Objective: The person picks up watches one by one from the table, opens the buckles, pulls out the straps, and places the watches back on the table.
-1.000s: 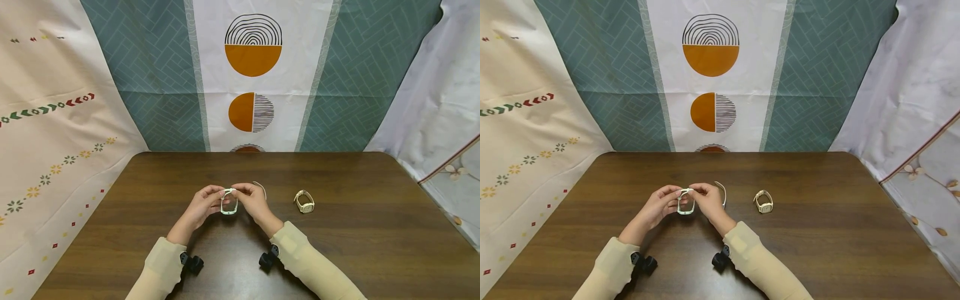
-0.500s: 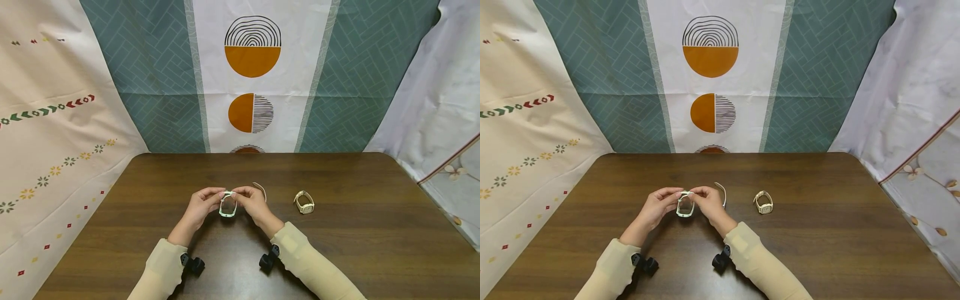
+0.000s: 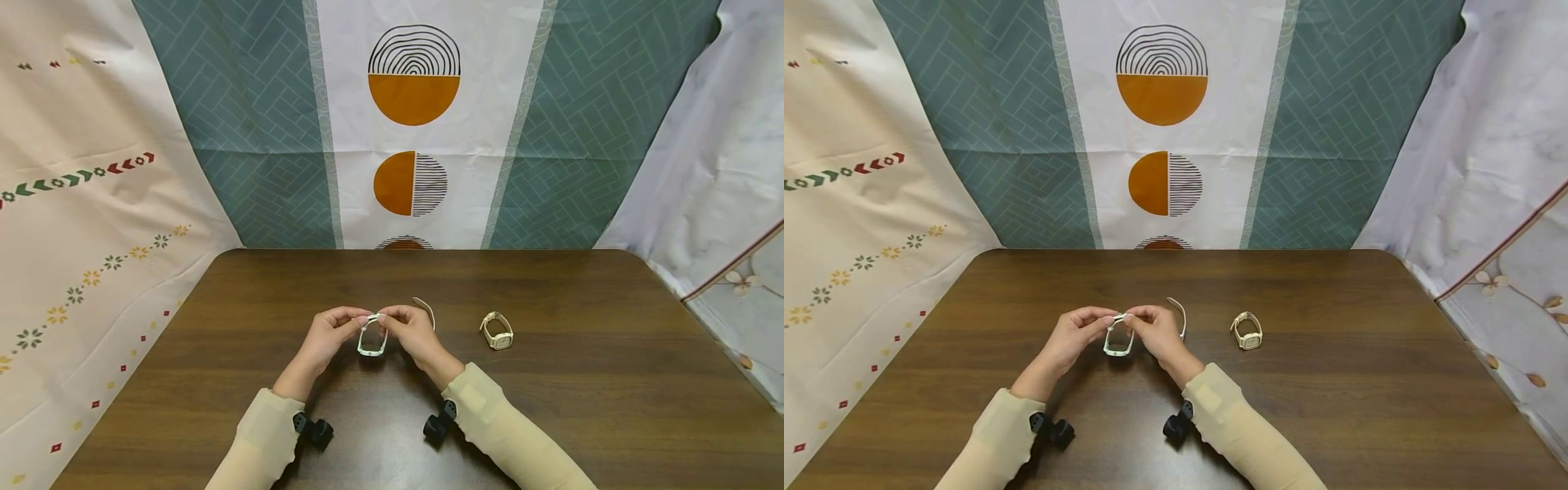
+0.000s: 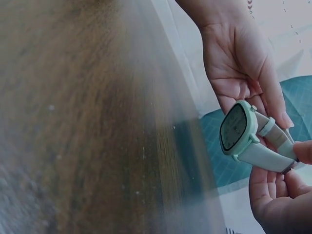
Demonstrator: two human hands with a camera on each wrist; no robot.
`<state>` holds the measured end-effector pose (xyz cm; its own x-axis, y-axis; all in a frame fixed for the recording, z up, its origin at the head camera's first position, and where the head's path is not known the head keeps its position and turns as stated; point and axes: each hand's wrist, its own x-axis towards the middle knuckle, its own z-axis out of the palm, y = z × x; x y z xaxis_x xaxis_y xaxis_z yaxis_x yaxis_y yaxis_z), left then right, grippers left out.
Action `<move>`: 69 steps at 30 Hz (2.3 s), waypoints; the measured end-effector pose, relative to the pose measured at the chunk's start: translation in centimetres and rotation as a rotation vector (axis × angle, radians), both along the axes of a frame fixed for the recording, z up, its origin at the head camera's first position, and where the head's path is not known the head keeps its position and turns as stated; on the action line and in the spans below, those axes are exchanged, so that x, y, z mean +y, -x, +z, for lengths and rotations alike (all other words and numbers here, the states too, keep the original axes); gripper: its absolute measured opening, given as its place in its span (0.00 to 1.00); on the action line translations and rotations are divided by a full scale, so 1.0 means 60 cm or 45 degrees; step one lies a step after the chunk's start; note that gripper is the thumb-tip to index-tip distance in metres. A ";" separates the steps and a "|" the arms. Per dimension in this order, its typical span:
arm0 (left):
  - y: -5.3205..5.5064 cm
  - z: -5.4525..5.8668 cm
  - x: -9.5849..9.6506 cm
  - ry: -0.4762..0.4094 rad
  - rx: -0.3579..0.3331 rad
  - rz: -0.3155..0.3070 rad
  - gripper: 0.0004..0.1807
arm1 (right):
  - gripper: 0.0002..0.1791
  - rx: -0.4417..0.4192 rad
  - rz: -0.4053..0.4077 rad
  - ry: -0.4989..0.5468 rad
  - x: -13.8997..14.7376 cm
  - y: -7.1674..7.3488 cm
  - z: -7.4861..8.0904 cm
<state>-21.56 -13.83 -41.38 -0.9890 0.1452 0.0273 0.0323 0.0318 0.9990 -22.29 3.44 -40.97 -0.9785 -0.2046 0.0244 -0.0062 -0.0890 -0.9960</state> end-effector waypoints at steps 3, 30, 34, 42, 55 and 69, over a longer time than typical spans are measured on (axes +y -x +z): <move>0.000 -0.001 -0.001 0.027 0.006 -0.007 0.15 | 0.10 0.003 0.017 -0.003 0.000 0.000 -0.001; -0.006 0.006 0.002 0.189 0.007 -0.038 0.16 | 0.13 -0.025 0.200 0.042 0.005 0.001 -0.002; -0.005 0.010 0.004 0.129 -0.027 -0.038 0.18 | 0.14 -0.082 0.229 0.100 0.013 0.004 0.004; -0.007 0.014 0.006 0.086 -0.043 -0.061 0.17 | 0.12 -0.118 0.188 0.062 0.019 0.006 0.010; -0.010 0.019 0.010 0.103 -0.064 -0.116 0.15 | 0.13 -0.087 0.216 -0.061 0.022 0.004 0.014; -0.012 0.016 0.014 0.105 -0.102 -0.093 0.14 | 0.10 -0.068 0.145 -0.041 0.013 0.000 0.007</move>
